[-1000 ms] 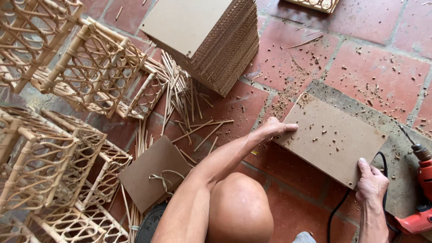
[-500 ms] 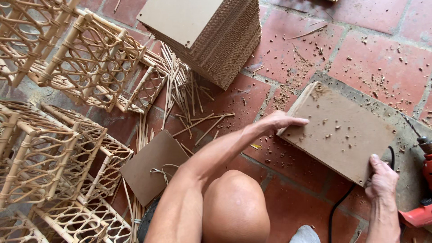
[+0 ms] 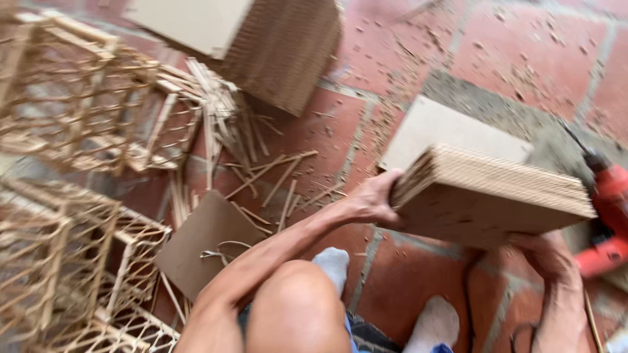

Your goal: The person assembles bamboo trays by stacking woven panels with cardboard sheets and drilling holes through the corners. They repeatedly pick up panels, align them, and use a corded drill to fasten the stack, then place the finished unit aside.

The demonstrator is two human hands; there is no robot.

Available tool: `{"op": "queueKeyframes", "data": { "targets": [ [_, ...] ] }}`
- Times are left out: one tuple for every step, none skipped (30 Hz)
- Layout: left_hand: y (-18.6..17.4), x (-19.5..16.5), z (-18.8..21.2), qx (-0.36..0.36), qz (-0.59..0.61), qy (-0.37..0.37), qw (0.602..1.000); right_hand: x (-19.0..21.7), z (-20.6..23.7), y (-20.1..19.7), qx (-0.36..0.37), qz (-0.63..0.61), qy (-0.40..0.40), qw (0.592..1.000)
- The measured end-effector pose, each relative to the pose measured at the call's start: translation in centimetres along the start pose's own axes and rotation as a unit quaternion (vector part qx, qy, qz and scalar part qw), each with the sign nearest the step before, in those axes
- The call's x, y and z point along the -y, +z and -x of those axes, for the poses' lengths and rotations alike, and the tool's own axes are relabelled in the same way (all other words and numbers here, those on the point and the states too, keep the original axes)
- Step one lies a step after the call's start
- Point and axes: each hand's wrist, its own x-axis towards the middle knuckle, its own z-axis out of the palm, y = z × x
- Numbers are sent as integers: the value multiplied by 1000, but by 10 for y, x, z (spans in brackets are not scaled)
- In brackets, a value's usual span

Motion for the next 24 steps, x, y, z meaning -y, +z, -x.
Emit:
{"op": "queueKeyframes", "data": {
  "targets": [
    [9, 9, 15, -35, -27, 69, 997, -5, 11, -4, -3, 16, 5, 1000],
    [16, 18, 27, -73, -57, 142, 986, -10, 22, -4, -5, 32, 10, 999],
    [23, 25, 39, -88, -50, 155, 983, -13, 34, -3, -6, 48, 12, 999],
    [31, 32, 51, -107, -42, 165, 980, -14, 45, 0, -2, 65, 15, 998],
    [35, 38, 59, -100, -11, 167, 981, -15, 56, 4, 18, 90, -3, 996],
    [38, 43, 67, -87, 22, 164, 982, -15, 69, 8, 41, 129, -44, 990],
    [38, 47, 75, -79, 25, 120, 989, -15, 79, 13, 62, 174, -88, 979],
    [37, 51, 84, -75, 23, 77, 994, -17, 88, 19, 97, 230, -163, 954],
    [32, 54, 88, -72, 17, 44, 996, -19, 94, 25, 91, 225, -175, 954],
    [27, 57, 90, -74, 23, 89, 993, -22, 97, 30, 84, 221, -189, 953],
    [23, 59, 92, -73, 33, 125, 989, -25, 100, 34, 79, 217, -194, 953],
    [19, 60, 95, -70, 44, 157, 984, -30, 101, 38, 72, 83, -114, 987],
    [16, 60, 94, -81, 13, 187, 979, -36, 101, 40, 62, -57, -37, 996],
    [14, 60, 93, -93, -19, 217, 972, -41, 102, 42, 49, -196, 39, 978],
    [14, 58, 94, -102, -47, 240, 964, -46, 105, 41, 67, -44, -98, 992],
    [15, 57, 95, -67, 95, 97, 989, -51, 109, 40, 85, 115, -229, 963],
    [17, 56, 96, -35, 227, -41, 972, -54, 112, 39, 105, 271, -360, 887],
    [18, 56, 96, -5, 346, -170, 922, -57, 116, 38, 68, 381, -391, 835],
    [19, 56, 95, -22, 244, -24, 969, -59, 120, 38, 31, 485, -408, 773],
    [21, 57, 97, -37, 140, 112, 983, -59, 125, 38, 2, 582, -408, 703],
    [23, 58, 98, -53, 26, 249, 967, -58, 126, 39, 12, 557, -411, 722],
    [23, 61, 97, -61, 6, 257, 964, -55, 127, 40, 11, 529, -425, 734],
    [24, 65, 96, -68, -14, 267, 961, -51, 126, 42, 10, 502, -440, 745],
    [25, 69, 96, -75, -31, 268, 960, -47, 123, 45, 42, 453, -442, 773]
  ]
}}
